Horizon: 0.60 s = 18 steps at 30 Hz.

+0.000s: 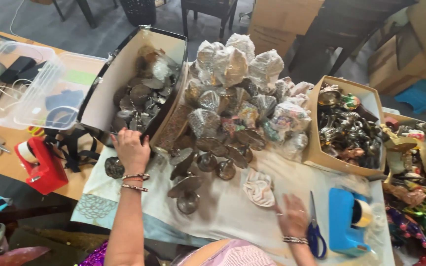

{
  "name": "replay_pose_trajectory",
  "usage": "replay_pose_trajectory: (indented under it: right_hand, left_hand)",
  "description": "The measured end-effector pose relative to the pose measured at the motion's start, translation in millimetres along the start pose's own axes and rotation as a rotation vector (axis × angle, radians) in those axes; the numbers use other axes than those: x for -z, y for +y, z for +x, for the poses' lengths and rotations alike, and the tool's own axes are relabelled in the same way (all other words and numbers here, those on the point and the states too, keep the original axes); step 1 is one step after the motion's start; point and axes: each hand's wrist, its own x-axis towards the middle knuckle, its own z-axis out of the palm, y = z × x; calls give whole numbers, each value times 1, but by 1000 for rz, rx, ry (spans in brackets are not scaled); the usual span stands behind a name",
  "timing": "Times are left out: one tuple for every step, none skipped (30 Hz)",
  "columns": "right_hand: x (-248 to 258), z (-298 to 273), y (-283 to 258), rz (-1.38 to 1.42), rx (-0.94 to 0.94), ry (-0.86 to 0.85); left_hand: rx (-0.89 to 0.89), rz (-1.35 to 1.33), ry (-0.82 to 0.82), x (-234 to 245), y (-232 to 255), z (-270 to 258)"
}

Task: The person wipes and handles various small metal and painted figurines, cleaning them with a white cloth before placing them on a work surface.

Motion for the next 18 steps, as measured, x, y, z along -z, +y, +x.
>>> replay_pose_trajectory:
  right_hand:
    - [-3,9,-17,73,70,-2]
    - [7,23,-34,73,77,-3]
    - [17,37,-52,130,130,-84]
    - [26,50,-71,186,182,-165]
    - [32,58,-83,188,194,-169]
    - [37,66,-95,130,200,-309]
    - [43,74,-108,72,205,-445]
    - [39,72,-106,74,219,-447]
    - [36,71,-105,34,215,-506]
    - [32,70,-104,-8,212,-564]
    - [24,65,-100,-9,227,-565]
    - [17,61,-97,16,240,-501]
    - [9,58,-93,41,254,-435]
    - [6,56,-90,39,269,-434]
    - [3,54,-89,49,273,-378]
    - [0,52,-89,59,277,-323]
    - [-5,51,-88,62,288,-319]
    - [-10,51,-88,57,288,-265]
  left_hand:
    - [0,22,4,0,-3,-1]
    - [7,24,5,-2,-2,0]
    - [15,43,-4,-4,-3,0]
    - [23,62,-14,-7,-4,0]
    - [33,68,-13,-6,-3,1]
    - [38,75,-28,-5,-2,1]
    - [43,83,-41,-4,-2,2]
    - [54,90,-39,-4,-2,2]
    - [51,104,-47,-4,-2,2]
    - [49,118,-56,-4,-2,3]
    - [62,124,-53,-4,-1,3]
    - [52,136,-57,-4,-1,3]
    - [42,147,-59,-4,-1,5]
    - [56,152,-55,-4,1,4]
    - [50,170,-71,-4,1,4]
    - [44,188,-87,-4,1,5]
    - [53,194,-81,-1,3,6]
    - [44,197,-108,1,4,8]
